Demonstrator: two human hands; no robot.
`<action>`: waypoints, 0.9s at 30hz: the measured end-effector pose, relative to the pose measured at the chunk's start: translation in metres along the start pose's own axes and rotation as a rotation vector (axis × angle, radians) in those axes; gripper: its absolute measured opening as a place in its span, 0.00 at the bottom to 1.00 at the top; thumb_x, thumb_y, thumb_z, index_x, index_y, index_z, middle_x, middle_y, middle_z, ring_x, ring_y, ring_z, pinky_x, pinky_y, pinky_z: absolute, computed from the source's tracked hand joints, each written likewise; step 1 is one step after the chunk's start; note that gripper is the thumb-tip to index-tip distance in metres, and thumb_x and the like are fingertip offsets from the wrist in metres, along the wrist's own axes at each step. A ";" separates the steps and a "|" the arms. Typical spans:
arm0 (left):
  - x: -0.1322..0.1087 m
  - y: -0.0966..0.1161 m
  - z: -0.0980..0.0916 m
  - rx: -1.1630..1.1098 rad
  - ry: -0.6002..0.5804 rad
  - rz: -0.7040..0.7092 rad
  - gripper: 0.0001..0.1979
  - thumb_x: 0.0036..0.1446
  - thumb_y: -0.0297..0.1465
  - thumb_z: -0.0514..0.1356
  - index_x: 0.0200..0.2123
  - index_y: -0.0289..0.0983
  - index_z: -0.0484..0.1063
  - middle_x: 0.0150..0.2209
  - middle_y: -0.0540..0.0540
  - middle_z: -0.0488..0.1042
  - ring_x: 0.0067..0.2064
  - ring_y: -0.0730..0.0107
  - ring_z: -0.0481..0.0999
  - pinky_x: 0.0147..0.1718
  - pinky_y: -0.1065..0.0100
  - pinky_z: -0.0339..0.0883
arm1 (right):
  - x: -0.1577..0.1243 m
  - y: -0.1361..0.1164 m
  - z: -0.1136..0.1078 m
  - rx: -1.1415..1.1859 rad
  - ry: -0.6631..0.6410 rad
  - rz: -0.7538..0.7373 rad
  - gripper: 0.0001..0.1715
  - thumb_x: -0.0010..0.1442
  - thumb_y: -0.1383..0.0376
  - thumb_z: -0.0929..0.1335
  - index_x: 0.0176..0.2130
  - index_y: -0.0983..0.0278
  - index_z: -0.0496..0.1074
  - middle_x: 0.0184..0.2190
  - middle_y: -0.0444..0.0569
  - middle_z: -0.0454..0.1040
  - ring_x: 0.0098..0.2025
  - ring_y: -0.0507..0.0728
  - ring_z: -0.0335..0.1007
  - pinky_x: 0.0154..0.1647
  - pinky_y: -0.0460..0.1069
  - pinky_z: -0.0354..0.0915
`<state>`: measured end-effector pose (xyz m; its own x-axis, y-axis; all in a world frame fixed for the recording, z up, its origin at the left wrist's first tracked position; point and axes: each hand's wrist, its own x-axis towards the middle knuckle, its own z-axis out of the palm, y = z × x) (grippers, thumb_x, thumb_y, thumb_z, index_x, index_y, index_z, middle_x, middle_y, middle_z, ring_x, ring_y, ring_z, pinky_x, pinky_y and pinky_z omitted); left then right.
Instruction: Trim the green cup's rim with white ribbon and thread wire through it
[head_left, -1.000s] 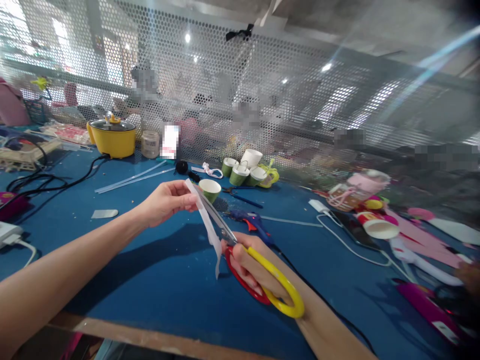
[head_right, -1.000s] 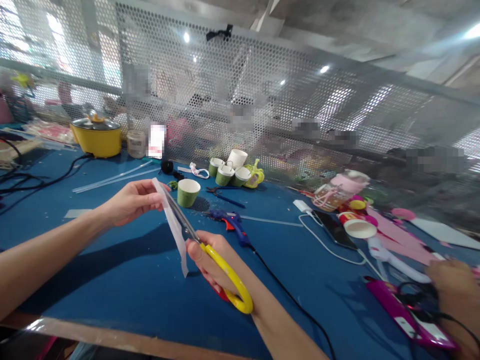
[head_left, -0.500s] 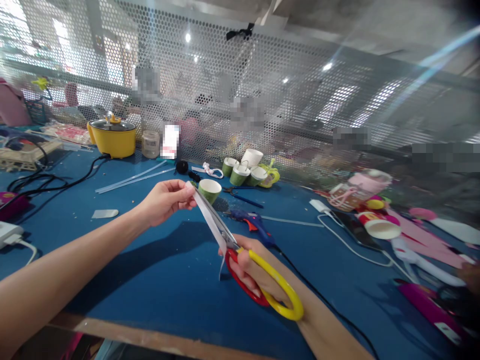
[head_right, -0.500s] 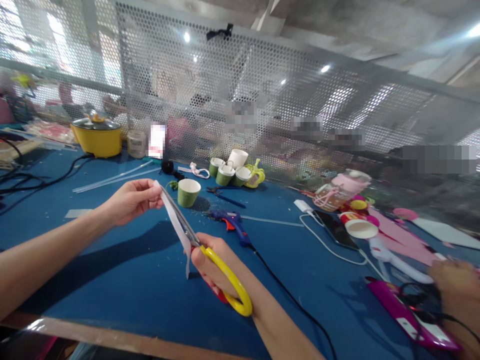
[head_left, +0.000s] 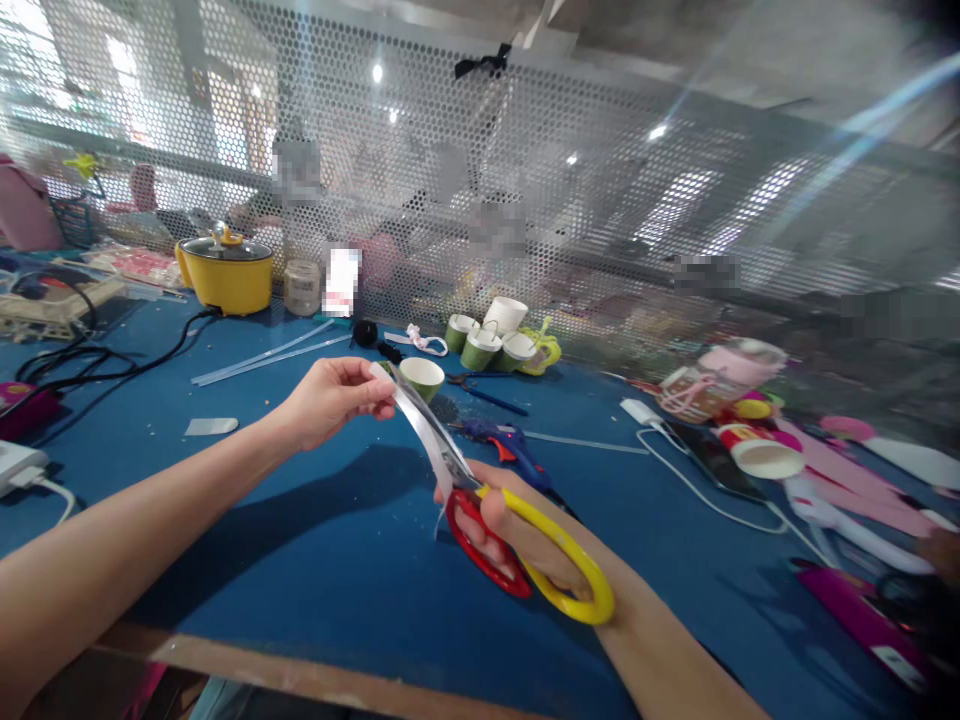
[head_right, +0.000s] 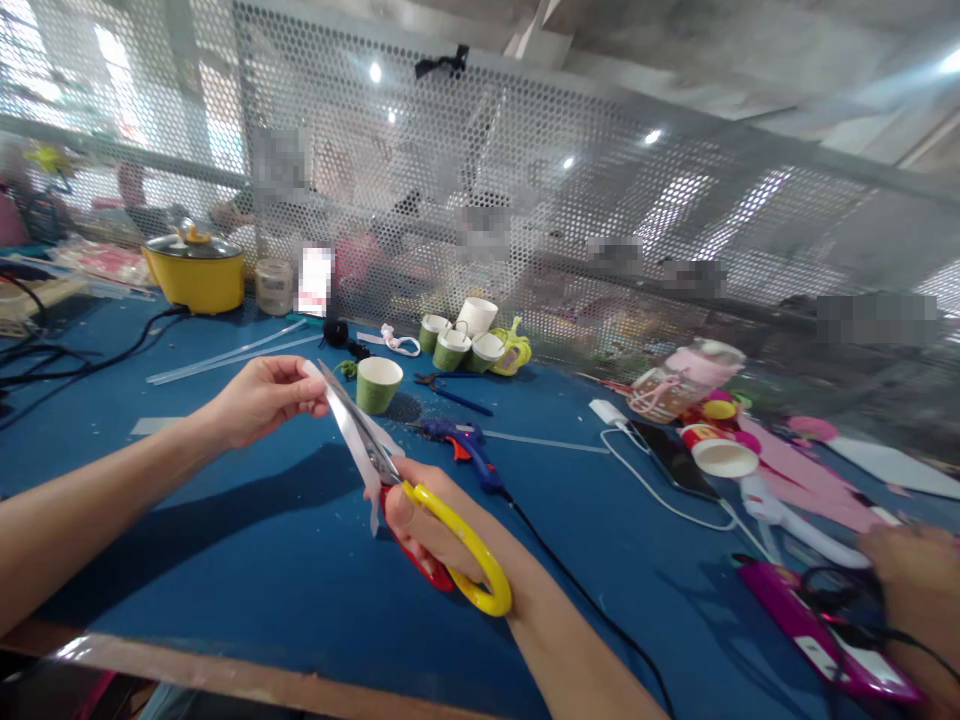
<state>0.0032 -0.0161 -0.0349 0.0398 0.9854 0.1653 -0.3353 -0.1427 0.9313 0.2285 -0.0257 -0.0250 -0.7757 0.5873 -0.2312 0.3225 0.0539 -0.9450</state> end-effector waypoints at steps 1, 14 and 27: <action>0.000 0.000 0.000 -0.001 -0.002 0.007 0.10 0.39 0.29 0.66 0.21 0.31 0.68 0.20 0.50 0.72 0.23 0.76 0.72 0.25 0.72 0.65 | 0.001 0.000 -0.001 0.013 -0.020 -0.006 0.35 0.44 0.37 0.61 0.36 0.63 0.58 0.18 0.36 0.55 0.13 0.43 0.47 0.10 0.41 0.50; 0.000 0.005 -0.006 0.116 -0.085 0.038 0.09 0.42 0.30 0.64 0.21 0.31 0.69 0.20 0.49 0.73 0.24 0.77 0.72 0.26 0.73 0.64 | -0.006 0.001 -0.004 -0.010 -0.029 -0.024 0.31 0.48 0.39 0.60 0.32 0.64 0.58 0.16 0.36 0.56 0.12 0.43 0.47 0.09 0.40 0.49; 0.002 0.011 -0.012 0.214 -0.100 -0.018 0.08 0.42 0.29 0.64 0.21 0.31 0.68 0.21 0.50 0.75 0.22 0.77 0.72 0.24 0.74 0.66 | -0.005 0.002 -0.002 0.011 -0.025 -0.020 0.34 0.47 0.39 0.60 0.39 0.63 0.58 0.19 0.36 0.56 0.12 0.43 0.46 0.08 0.40 0.50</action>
<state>-0.0117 -0.0145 -0.0284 0.1405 0.9755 0.1692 -0.1272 -0.1517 0.9802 0.2342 -0.0265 -0.0255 -0.7951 0.5661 -0.2173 0.3008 0.0571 -0.9520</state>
